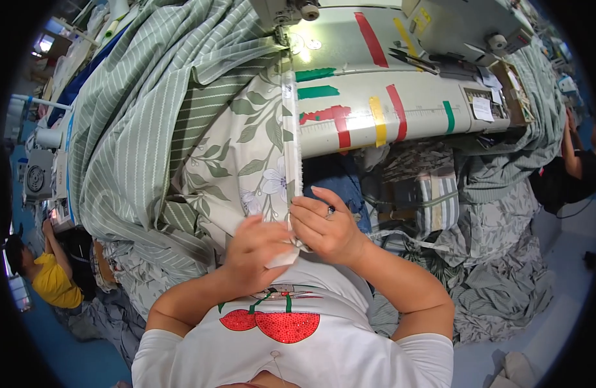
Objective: Sewing pieces of fabric together using an industrial sewing machine in a factory environment.
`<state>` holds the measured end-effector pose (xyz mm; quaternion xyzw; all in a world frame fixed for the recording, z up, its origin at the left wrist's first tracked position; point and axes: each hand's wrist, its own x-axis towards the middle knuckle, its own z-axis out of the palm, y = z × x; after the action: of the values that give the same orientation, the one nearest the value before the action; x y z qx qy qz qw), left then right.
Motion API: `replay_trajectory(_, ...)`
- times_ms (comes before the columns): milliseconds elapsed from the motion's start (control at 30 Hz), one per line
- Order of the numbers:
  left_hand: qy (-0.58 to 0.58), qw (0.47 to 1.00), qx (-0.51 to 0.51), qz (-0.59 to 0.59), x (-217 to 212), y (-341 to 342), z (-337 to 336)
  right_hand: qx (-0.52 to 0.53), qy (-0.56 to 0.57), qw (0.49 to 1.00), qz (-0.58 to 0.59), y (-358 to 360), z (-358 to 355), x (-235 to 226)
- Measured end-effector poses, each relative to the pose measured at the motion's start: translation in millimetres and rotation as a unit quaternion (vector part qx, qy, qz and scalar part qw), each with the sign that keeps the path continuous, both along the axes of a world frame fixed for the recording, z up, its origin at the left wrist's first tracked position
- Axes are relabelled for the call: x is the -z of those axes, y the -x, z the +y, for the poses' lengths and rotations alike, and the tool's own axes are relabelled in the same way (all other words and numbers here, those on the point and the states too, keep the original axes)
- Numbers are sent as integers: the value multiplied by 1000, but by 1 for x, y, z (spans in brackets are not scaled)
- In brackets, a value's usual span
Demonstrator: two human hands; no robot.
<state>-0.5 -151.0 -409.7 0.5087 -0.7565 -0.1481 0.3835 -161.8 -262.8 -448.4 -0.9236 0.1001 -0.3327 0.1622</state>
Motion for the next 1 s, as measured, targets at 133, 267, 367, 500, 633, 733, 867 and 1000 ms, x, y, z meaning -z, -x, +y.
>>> replay_trajectory(133,71,889,-381,-244,-41,-53,-17,-8,1,1000,3,1,2,-6)
replay_trajectory(267,58,835,-429,-341,-49,-113,-33,0,-1,1000,9,3,3,-7)
replay_trajectory(367,65,866,-396,-298,-60,-124,-25,4,-4,1000,7,3,2,-8)
replay_trajectory(500,91,907,-359,-201,-99,-85,4,12,-6,1000,8,3,3,-13)
replay_trajectory(633,-46,986,-41,-153,-118,-26,21,18,-7,1000,12,8,3,-20)
replay_trajectory(733,-252,948,67,-184,-92,5,8,18,-13,1000,15,10,4,-22)
replay_trajectory(867,-315,929,103,-165,-54,25,-5,43,-22,999,-6,10,5,-19)
replay_trajectory(1000,-289,940,90,-158,-34,30,0,54,-3,998,-26,15,3,-16)
